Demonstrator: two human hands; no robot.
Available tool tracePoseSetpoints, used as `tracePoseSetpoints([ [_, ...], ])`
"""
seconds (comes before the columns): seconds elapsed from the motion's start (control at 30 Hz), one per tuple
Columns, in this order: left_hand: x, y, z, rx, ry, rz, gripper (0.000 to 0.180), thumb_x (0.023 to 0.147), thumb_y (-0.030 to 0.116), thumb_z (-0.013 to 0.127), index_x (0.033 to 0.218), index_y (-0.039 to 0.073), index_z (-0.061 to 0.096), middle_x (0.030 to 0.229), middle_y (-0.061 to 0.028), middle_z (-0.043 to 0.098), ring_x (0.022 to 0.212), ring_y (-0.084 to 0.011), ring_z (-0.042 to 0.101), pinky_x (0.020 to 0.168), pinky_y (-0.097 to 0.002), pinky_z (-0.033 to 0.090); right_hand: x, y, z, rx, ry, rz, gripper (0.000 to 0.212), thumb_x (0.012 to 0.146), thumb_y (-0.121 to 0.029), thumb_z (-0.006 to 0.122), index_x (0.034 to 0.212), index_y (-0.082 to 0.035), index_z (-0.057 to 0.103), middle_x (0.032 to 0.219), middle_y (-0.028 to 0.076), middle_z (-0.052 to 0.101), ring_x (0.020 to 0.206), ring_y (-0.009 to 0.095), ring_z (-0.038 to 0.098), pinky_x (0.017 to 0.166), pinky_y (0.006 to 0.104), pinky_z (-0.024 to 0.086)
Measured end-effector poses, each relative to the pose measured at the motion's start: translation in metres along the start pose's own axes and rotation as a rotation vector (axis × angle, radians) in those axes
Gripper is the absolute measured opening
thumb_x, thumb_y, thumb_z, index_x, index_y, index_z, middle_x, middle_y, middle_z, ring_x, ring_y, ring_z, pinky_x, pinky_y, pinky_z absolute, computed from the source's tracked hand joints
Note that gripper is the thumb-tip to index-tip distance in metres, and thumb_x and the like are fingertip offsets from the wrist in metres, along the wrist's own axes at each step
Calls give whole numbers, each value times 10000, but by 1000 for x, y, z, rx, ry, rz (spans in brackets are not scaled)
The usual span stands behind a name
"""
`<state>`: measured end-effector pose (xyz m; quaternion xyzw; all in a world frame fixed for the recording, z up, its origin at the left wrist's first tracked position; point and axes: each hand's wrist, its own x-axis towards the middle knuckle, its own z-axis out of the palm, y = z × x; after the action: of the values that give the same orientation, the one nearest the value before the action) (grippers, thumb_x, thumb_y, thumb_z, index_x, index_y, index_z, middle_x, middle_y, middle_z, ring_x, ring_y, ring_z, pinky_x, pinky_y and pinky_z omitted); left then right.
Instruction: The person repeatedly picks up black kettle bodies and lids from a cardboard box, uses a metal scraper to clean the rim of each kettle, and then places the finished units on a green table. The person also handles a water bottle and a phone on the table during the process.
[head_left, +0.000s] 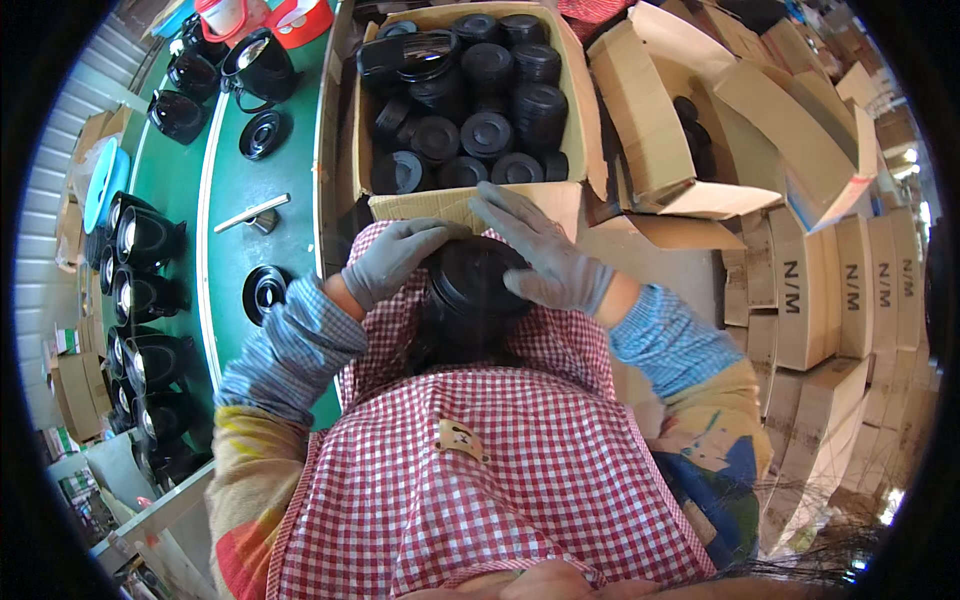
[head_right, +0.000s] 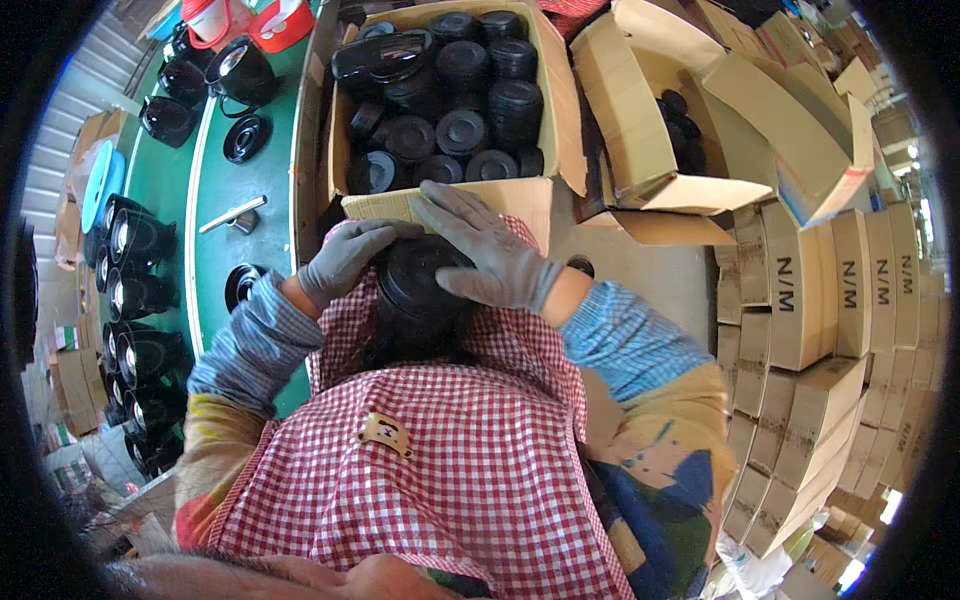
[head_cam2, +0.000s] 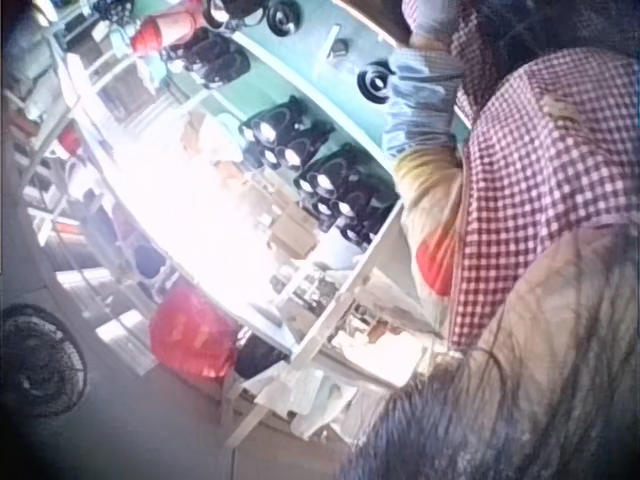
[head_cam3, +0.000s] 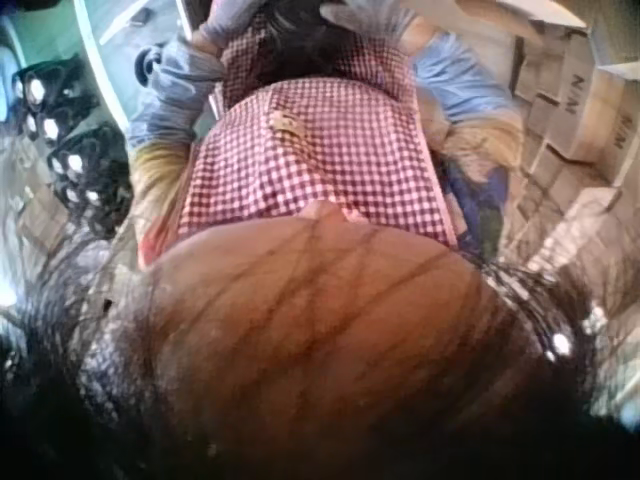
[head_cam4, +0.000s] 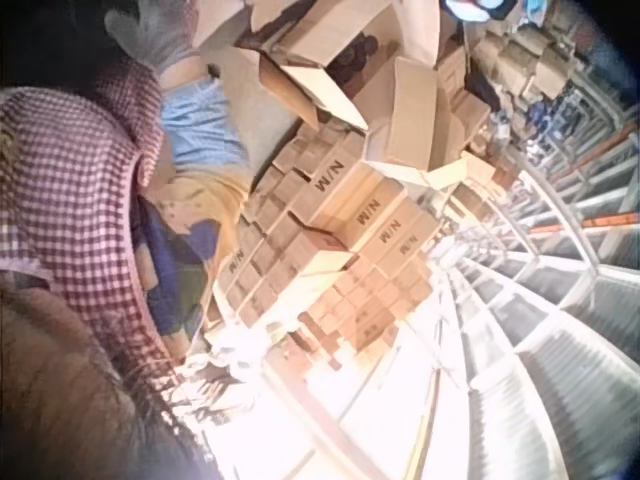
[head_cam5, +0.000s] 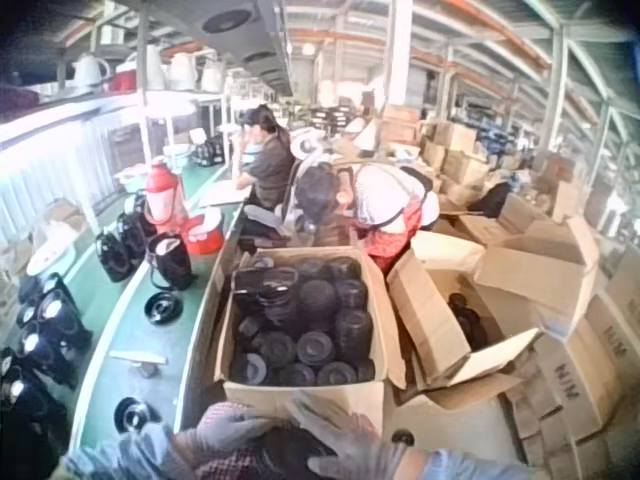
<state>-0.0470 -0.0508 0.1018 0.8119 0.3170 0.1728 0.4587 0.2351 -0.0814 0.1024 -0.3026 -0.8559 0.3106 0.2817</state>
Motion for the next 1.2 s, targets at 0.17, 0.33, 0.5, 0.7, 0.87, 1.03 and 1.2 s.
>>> tracePoseSetpoints([
  [0.17,69,-22,3,171,-36,740,306,995,30,547,1283,23,649,1279,-150,658,1204,-311,628,1080,-346,490,21,13,-15,-261,-246,-253,1030,800,-661,690,1611,-154,311,1656,194,234,1544,421,170,1255,556,171],
  [0.33,88,-33,21,-374,-82,856,251,944,151,674,1156,22,708,1210,-117,689,1113,-252,673,1015,-360,531,27,7,22,-114,-296,-274,830,816,-494,650,1579,-292,394,1679,121,234,1540,431,173,1225,644,138],
  [0.5,96,-24,18,-453,-489,-463,259,972,205,637,1156,38,710,1126,-102,711,1070,-213,694,970,-376,563,35,-12,22,-147,-293,-225,710,839,-472,595,1512,-263,507,1660,117,289,1546,397,175,1213,648,94],
  [0.7,77,-49,19,-21,-306,149,324,989,169,572,1310,164,618,1334,-83,615,1284,-202,576,1117,-370,480,41,32,7,-19,-243,-346,823,733,-568,709,1475,-250,553,1581,151,404,1510,413,262,1205,639,161],
  [0.87,63,-44,12,-200,-66,581,304,991,202,588,1293,190,618,1348,-48,600,1274,-218,563,1119,-377,463,55,27,15,-38,-337,-357,797,773,-665,656,1489,-336,533,1579,148,399,1516,421,221,1206,651,130],
  [1.03,70,-41,13,-560,-86,423,202,916,172,705,1115,158,737,1158,-6,703,1080,-230,665,987,-345,539,52,-5,26,-72,-346,-138,720,820,-620,627,1478,-339,544,1619,154,356,1509,436,239,1203,669,87],
  [1.2,92,-39,19,-334,-403,-600,208,951,269,681,1064,106,744,1110,-94,721,978,-291,699,863,-418,565,64,-32,38,-219,-270,-20,626,881,-535,615,1435,-245,583,1615,160,360,1483,459,276,1195,671,116],
])
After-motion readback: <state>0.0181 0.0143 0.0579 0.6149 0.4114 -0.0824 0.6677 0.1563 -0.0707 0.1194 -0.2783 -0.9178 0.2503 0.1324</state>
